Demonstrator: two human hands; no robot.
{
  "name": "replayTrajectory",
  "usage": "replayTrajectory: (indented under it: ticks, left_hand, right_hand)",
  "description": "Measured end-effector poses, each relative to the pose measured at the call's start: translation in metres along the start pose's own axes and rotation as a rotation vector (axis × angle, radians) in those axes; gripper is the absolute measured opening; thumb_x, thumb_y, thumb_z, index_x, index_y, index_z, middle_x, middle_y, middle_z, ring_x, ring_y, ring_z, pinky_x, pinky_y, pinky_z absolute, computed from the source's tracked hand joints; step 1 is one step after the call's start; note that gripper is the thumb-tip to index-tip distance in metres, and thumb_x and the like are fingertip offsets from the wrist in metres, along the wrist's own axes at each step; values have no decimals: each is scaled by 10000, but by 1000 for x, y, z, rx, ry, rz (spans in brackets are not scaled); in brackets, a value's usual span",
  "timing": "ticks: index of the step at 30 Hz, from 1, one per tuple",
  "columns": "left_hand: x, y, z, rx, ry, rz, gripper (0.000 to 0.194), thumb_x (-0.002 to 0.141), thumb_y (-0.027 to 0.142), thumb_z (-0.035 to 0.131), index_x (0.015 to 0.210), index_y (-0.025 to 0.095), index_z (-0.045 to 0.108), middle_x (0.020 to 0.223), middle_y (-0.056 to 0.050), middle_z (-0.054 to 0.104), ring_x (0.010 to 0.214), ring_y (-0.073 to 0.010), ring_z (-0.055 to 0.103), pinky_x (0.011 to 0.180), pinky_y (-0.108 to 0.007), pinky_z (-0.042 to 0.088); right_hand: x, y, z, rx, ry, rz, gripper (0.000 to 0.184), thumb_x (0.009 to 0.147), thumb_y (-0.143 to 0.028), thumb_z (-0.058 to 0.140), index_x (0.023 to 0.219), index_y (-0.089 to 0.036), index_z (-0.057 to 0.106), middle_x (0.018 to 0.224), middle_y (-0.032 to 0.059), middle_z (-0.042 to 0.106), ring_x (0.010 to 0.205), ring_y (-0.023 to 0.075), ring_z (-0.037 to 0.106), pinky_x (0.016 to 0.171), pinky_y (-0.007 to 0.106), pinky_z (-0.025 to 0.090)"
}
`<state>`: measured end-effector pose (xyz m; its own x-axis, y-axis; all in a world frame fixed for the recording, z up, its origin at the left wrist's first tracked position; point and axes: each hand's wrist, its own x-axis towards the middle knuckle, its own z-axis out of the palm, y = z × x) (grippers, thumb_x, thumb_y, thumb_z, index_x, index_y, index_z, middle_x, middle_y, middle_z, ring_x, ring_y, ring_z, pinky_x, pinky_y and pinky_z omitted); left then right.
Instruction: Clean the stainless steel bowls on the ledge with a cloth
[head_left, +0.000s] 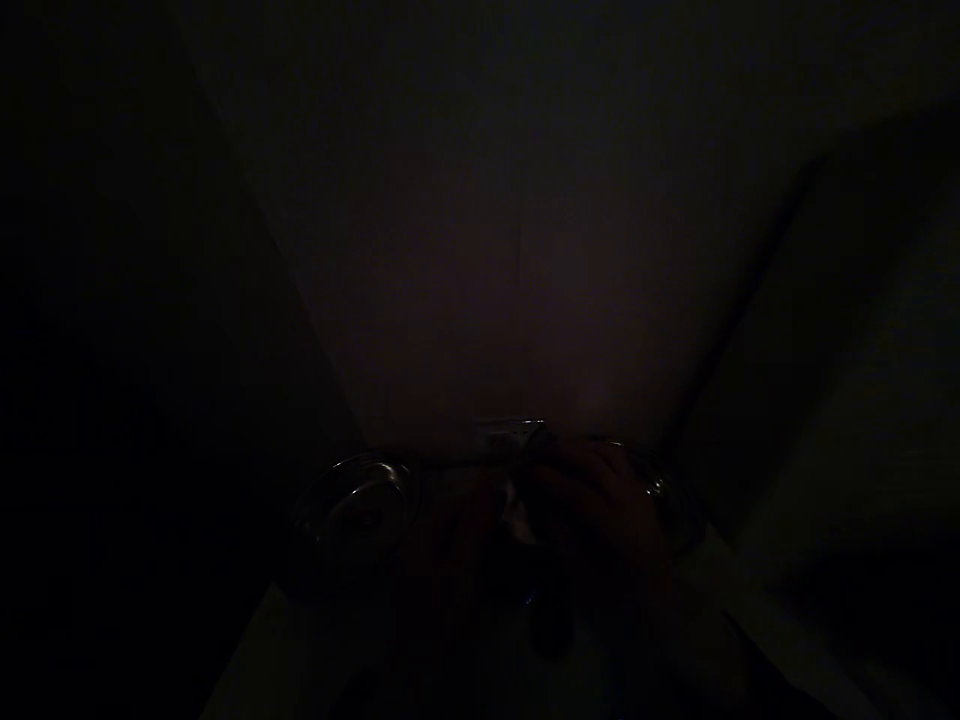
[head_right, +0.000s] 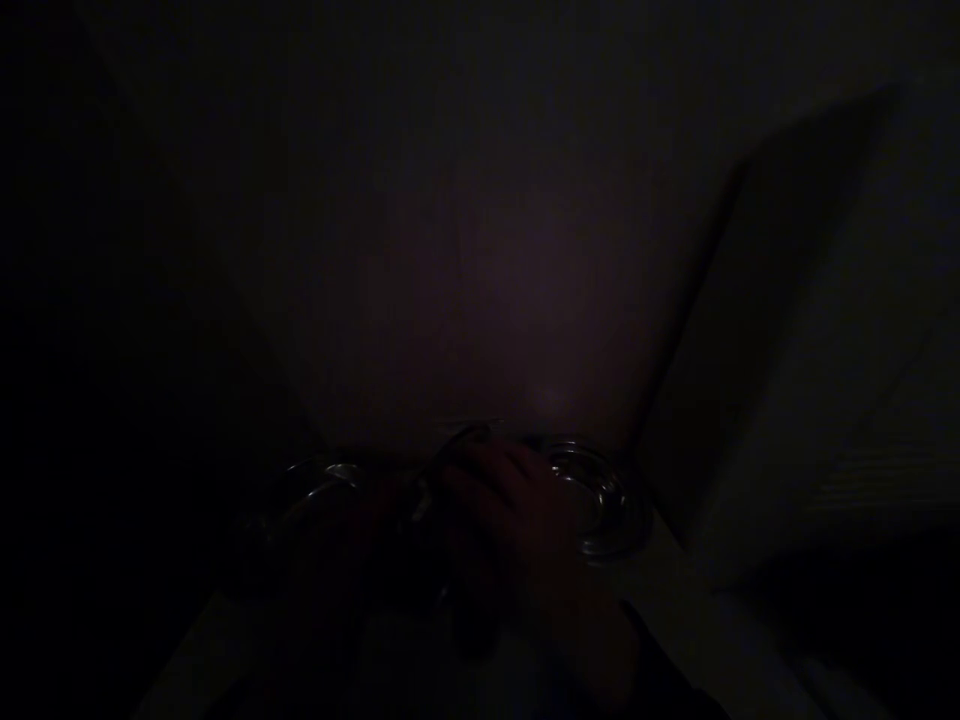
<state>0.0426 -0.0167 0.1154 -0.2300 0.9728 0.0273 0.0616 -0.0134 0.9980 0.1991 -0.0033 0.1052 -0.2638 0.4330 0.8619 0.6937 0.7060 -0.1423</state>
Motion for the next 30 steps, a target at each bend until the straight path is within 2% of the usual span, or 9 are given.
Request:
replayTrajectory:
  ticks: [3,8,10,13,17,20,22,24,30]
  left_hand:
    - [-1,-3,1,-7,6,-15,253,744,458,661,764,214,721,781,-65,731,771,-240,702,576,-279,557]
    - [0,-1,5,-49,-6,-40,262,796,437,605,770,202,717,788,-61,742,738,-226,709,603,-283,573]
    - [0,-1,5,-68,-46,-5,287,804,448,594,725,199,715,737,-62,734,712,-224,706,579,-278,566]
    - [-1,-7,3,-69,-81,45,226,768,409,648,693,210,723,726,-56,734,705,-221,703,551,-268,556]
    - [1,-19,-4,-59,-3,120,87,675,282,740,746,232,746,786,-39,748,773,-237,704,539,-256,547]
    - [5,-22,-7,-80,12,143,100,680,297,745,748,226,730,769,-40,744,808,-248,700,553,-260,544]
    - [8,-21,-7,-95,4,145,137,722,346,717,733,210,712,741,-43,734,801,-241,698,567,-262,541]
    - [9,-19,-6,-101,-4,144,201,773,384,675,744,186,697,727,-40,720,766,-217,691,590,-267,541]
    - [7,-15,-7,-124,-36,157,261,896,378,555,923,133,639,871,-32,672,732,-120,634,681,-295,544]
  right_hand:
    - [1,2,-1,0,-3,115,288,898,-146,509,1168,-196,599,1098,90,666,985,217,602,804,382,535]
    - [-5,-13,3,38,-30,-43,319,839,-223,592,1156,-198,603,1194,89,631,1127,268,520,896,435,495]
    - [-5,-13,4,41,-29,-39,317,842,-208,575,1158,-211,602,1196,79,634,1128,266,521,897,435,494]
    - [-3,2,2,57,-4,117,304,883,-158,498,1158,-229,605,1150,74,652,1054,231,582,856,399,519]
    - [-1,13,2,85,48,301,252,919,-189,475,1119,-236,621,1075,67,674,964,205,637,817,367,540]
    - [-2,1,3,76,3,171,269,900,-167,507,1143,-218,609,1117,76,654,1024,214,597,838,372,522]
    - [-3,-7,3,67,-20,25,306,866,-148,544,1163,-202,599,1146,81,642,1089,234,550,876,393,500]
    - [-4,-7,3,66,-24,-34,319,853,-145,554,1166,-194,594,1159,87,638,1113,246,533,888,407,492]
    - [-3,12,1,49,36,208,258,908,-156,483,1125,-227,603,1057,75,672,947,205,634,781,367,538]
